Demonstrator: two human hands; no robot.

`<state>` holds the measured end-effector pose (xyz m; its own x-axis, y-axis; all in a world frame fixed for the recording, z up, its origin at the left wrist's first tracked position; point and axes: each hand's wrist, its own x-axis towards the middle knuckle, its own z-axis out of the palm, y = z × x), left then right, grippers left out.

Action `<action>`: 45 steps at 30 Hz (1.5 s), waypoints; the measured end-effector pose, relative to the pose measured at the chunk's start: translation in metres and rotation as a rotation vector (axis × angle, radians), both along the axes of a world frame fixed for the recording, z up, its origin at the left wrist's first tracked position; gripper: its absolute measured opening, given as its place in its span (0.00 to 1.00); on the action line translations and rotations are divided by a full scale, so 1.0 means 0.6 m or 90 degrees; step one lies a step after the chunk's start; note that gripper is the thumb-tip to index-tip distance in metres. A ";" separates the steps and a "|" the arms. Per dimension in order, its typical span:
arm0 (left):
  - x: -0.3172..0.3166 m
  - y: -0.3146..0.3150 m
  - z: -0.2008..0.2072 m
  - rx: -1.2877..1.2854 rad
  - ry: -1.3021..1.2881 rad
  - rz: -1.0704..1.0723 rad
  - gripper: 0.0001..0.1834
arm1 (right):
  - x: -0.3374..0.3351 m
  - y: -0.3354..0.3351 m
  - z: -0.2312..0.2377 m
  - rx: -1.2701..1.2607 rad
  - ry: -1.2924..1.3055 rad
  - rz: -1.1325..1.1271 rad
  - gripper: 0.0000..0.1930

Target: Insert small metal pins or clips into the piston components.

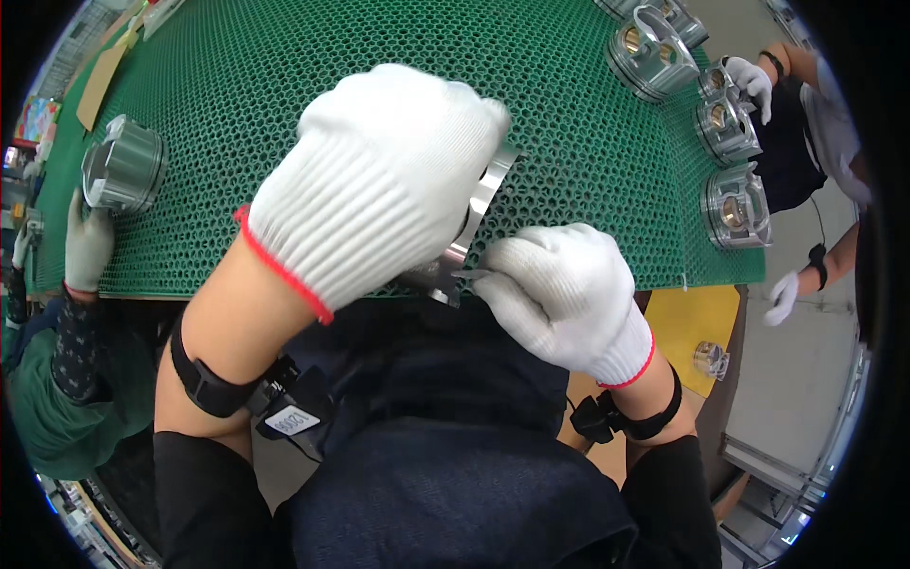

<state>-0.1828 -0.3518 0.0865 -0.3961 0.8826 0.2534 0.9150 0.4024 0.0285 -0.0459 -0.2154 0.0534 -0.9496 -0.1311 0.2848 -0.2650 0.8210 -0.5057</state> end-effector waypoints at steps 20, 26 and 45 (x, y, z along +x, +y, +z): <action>-0.486 -0.591 -0.212 0.525 -0.447 0.385 0.30 | 0.192 0.405 -0.023 0.140 -0.068 -0.709 0.26; -0.375 -0.641 -0.239 0.448 -0.097 0.548 0.34 | 0.195 0.404 -0.042 0.138 -0.031 -0.768 0.26; -0.008 -0.107 -0.052 0.292 -0.420 -0.062 0.35 | -0.050 0.050 0.102 -0.167 0.096 -0.055 0.29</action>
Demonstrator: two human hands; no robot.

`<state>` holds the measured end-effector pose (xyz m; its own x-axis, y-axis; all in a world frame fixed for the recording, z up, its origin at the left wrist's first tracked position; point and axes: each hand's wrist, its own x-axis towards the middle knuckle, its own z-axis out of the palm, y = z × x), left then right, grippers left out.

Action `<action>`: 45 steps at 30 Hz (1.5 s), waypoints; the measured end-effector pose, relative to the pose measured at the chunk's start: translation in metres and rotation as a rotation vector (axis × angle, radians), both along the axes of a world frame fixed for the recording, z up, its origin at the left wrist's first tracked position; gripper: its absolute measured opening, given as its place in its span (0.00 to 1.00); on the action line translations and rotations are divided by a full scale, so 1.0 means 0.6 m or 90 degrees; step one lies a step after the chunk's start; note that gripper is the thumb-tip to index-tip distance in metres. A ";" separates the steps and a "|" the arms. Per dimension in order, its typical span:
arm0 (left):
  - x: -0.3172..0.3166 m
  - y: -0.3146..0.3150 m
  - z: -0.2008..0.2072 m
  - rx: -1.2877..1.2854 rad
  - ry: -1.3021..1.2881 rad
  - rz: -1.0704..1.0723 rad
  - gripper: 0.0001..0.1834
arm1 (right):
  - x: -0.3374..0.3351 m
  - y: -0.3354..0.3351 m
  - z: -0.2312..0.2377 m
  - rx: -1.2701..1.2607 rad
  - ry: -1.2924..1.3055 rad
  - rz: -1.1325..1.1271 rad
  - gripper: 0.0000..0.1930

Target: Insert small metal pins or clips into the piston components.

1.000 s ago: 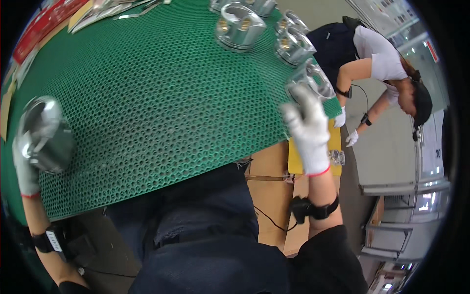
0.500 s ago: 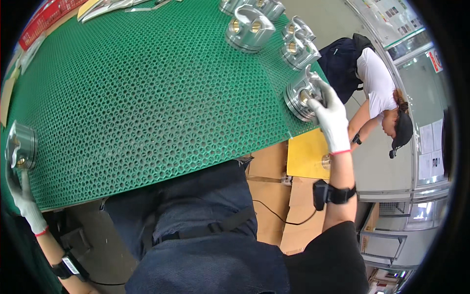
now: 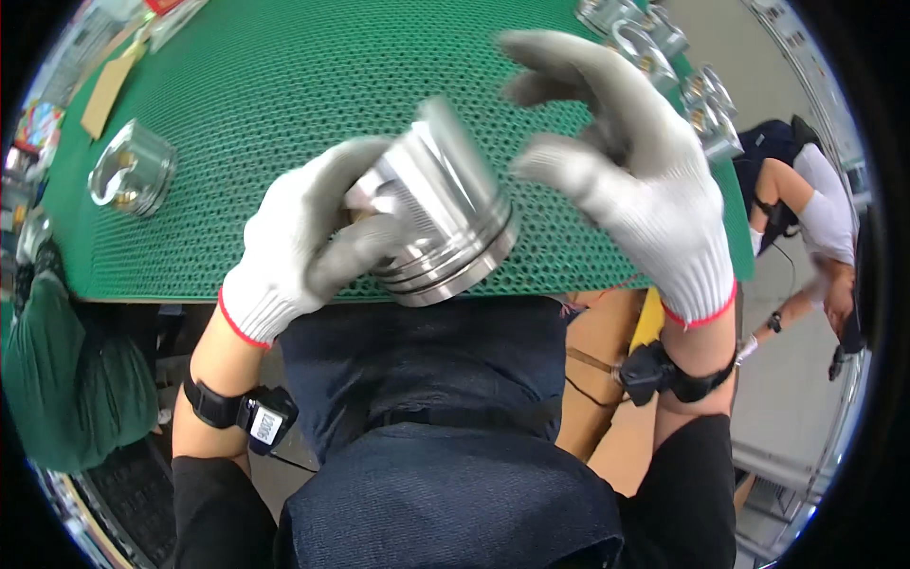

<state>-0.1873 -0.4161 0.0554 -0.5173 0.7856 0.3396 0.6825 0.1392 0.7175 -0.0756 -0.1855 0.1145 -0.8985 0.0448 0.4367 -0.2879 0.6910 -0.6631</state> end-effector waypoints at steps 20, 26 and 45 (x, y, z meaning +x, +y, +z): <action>0.040 -0.057 -0.037 0.020 0.303 0.230 0.23 | 0.056 0.012 -0.202 0.350 -0.028 -0.207 0.08; -0.014 -0.090 -0.048 0.101 0.497 0.326 0.24 | 0.054 0.001 -0.194 0.344 -0.007 -0.196 0.07; 0.055 0.046 0.023 -0.141 0.499 0.096 0.24 | 0.047 -0.055 -0.121 -0.256 -0.216 -0.018 0.11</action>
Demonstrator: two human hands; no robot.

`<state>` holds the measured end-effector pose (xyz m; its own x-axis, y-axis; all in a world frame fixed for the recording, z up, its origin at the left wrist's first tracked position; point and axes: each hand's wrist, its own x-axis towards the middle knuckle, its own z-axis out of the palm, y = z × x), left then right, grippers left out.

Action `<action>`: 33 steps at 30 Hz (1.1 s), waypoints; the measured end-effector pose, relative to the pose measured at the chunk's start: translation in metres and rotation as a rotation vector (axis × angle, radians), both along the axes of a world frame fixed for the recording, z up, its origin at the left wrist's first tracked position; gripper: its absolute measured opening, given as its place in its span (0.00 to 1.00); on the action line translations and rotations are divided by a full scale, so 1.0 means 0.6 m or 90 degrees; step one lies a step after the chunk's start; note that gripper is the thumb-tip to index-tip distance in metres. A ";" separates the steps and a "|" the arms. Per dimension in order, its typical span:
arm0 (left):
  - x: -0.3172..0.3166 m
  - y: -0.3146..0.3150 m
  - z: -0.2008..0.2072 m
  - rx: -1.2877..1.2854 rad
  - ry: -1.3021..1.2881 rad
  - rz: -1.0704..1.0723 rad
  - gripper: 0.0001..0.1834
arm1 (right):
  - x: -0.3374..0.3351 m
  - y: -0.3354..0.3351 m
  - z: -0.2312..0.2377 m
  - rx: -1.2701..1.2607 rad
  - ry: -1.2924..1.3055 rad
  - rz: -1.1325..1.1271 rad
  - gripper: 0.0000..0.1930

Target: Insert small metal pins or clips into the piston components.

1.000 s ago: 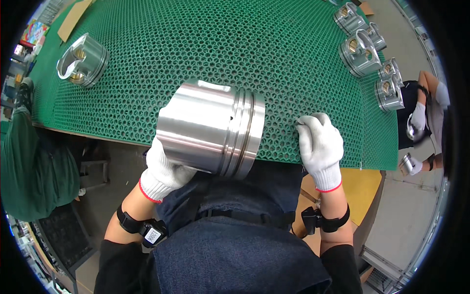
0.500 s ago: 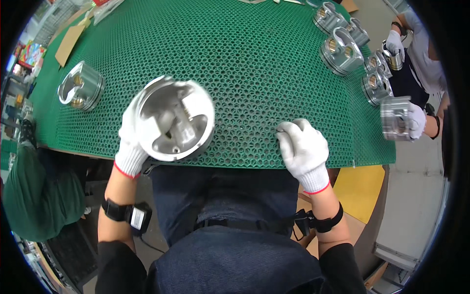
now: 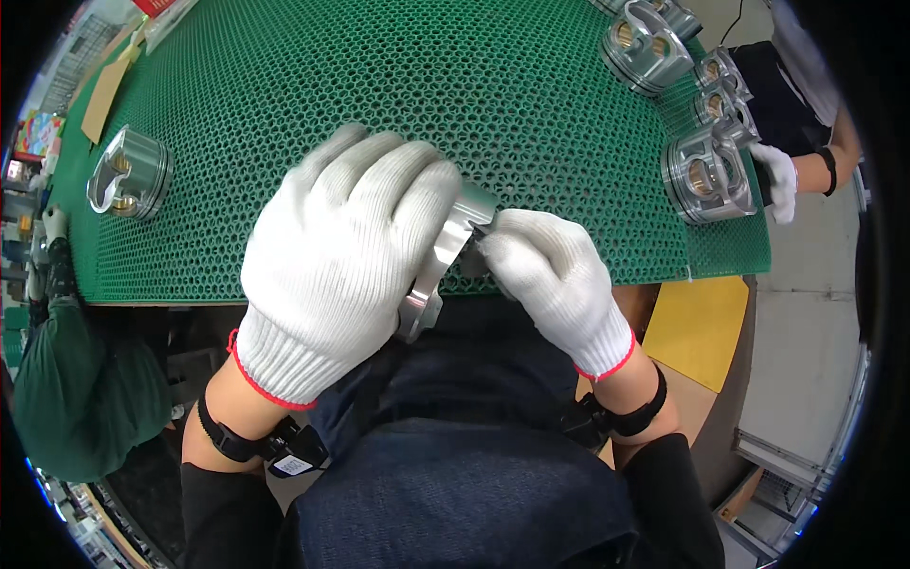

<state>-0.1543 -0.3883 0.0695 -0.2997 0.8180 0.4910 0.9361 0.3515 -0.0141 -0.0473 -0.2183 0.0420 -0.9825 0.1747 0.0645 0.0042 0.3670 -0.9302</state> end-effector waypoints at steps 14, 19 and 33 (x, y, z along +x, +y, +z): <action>-0.083 0.091 0.049 -0.287 -0.105 0.050 0.18 | -0.005 0.000 0.018 0.583 0.133 0.149 0.12; -0.078 0.086 0.046 -0.327 -0.126 0.075 0.19 | 0.000 -0.006 0.035 0.590 0.016 0.199 0.14; -0.020 -0.149 -0.132 0.572 -0.588 0.073 0.67 | 0.035 0.013 0.012 0.050 -0.158 0.276 0.14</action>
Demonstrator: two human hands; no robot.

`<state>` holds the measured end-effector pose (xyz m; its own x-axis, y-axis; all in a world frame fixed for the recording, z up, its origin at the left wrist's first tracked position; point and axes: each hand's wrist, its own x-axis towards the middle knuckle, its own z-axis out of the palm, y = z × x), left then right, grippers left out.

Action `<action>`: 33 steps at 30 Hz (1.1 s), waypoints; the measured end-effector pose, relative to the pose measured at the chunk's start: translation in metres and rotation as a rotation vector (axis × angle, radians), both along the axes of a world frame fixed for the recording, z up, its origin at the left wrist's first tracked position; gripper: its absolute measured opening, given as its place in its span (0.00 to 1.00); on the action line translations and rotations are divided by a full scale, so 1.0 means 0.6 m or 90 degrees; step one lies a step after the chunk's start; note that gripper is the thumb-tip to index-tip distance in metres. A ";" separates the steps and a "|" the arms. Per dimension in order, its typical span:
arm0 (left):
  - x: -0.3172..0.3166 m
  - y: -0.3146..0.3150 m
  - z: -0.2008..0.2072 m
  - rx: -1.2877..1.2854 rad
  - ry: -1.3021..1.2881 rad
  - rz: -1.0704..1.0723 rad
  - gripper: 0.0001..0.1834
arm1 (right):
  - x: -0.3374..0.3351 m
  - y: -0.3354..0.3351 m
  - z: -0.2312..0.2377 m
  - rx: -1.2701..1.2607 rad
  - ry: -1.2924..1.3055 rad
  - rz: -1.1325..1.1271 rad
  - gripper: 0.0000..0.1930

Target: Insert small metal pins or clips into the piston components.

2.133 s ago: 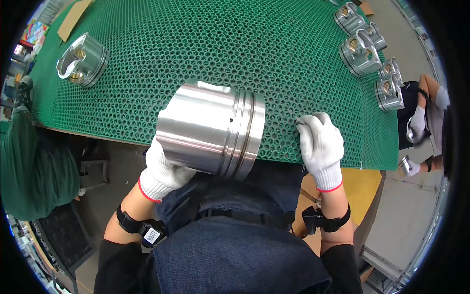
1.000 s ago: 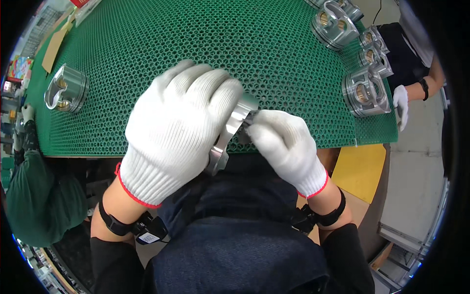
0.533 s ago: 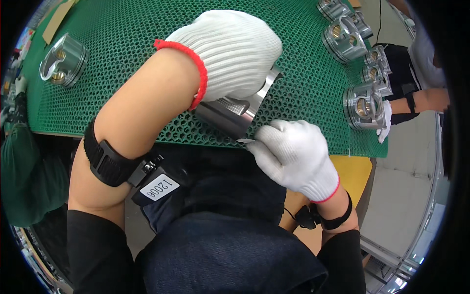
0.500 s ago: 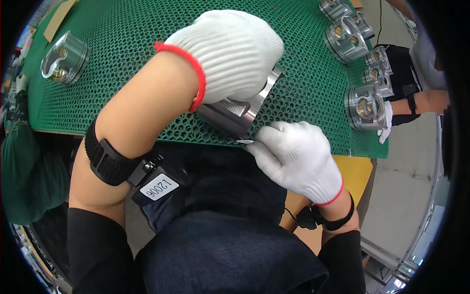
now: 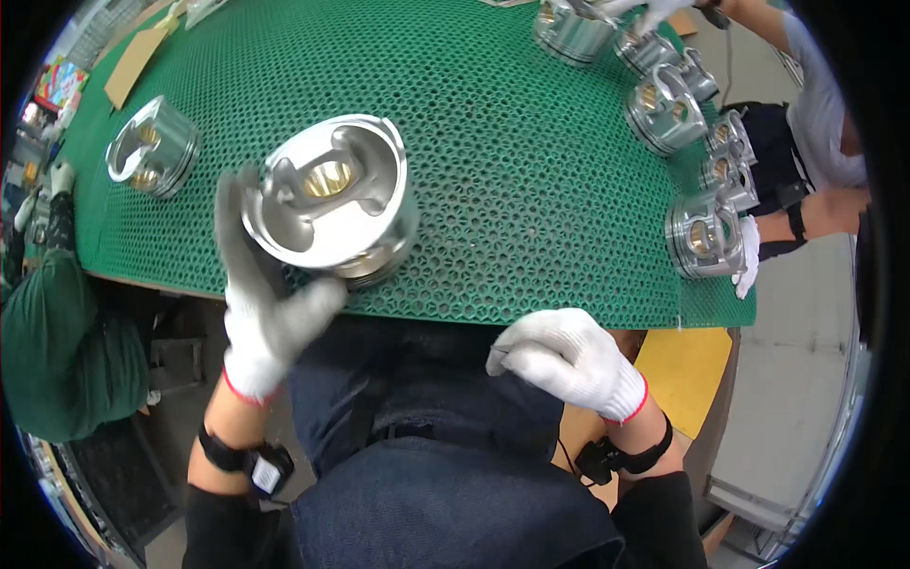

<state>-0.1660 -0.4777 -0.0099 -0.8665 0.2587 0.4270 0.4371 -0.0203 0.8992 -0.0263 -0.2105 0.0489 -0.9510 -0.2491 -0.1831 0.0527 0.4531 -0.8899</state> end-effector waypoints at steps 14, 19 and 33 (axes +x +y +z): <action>-0.143 0.037 0.056 -0.386 -0.051 -0.217 0.36 | 0.000 -0.013 0.008 -0.313 -0.213 -0.179 0.20; -0.036 0.132 0.155 -0.538 0.535 -0.156 0.26 | 0.004 0.016 0.002 -0.335 -0.134 -0.347 0.19; 0.001 0.153 0.140 -0.636 0.542 -0.063 0.23 | -0.064 -0.014 -0.011 -0.050 0.158 -0.255 0.13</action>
